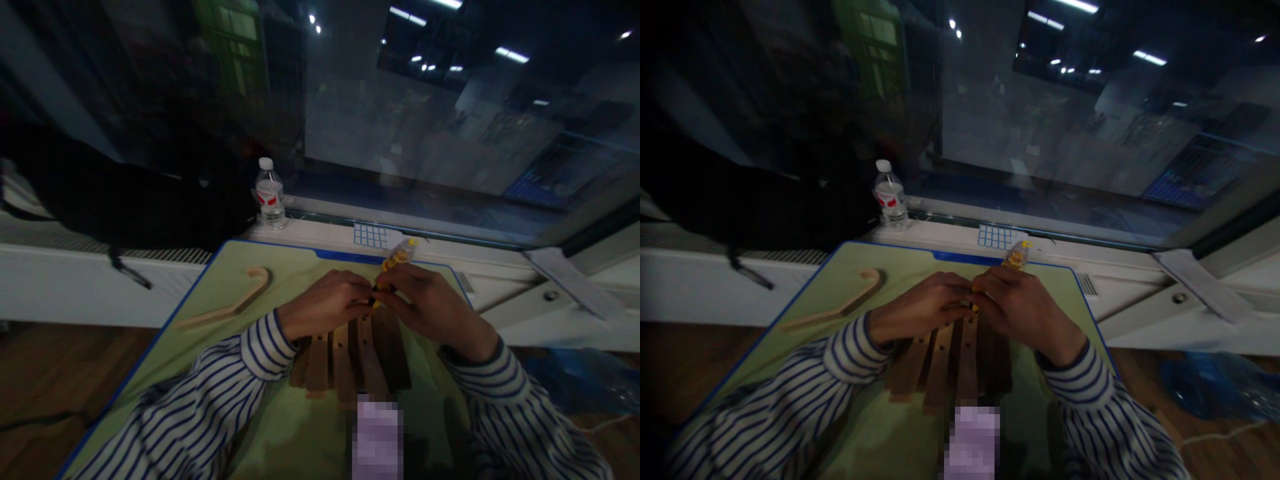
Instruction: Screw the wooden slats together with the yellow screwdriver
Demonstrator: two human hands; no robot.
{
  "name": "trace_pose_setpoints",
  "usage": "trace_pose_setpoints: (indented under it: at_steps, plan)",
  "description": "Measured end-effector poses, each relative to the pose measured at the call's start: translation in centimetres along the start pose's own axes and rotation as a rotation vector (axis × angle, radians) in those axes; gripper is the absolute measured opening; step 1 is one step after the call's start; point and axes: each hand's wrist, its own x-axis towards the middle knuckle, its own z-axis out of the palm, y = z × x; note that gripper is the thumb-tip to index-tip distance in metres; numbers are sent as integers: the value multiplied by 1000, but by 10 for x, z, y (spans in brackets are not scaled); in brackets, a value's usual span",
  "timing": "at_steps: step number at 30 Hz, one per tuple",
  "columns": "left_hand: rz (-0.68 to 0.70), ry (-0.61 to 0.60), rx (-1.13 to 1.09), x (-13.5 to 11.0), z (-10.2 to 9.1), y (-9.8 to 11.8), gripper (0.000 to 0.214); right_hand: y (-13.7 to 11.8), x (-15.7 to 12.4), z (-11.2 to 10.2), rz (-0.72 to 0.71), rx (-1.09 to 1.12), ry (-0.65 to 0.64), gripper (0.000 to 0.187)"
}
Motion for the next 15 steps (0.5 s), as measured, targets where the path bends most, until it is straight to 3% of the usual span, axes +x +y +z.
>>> trace_pose_setpoints:
  at_steps: [10, 15]
  plan:
    - [2, 43, 45, 3, 7, -2, 16, 2, 2, -14, -42, 35, -28, 28]
    - [3, 38, 40, 2, 7, -5, 19, 1, 5, -18, -81, 116, -120, 31]
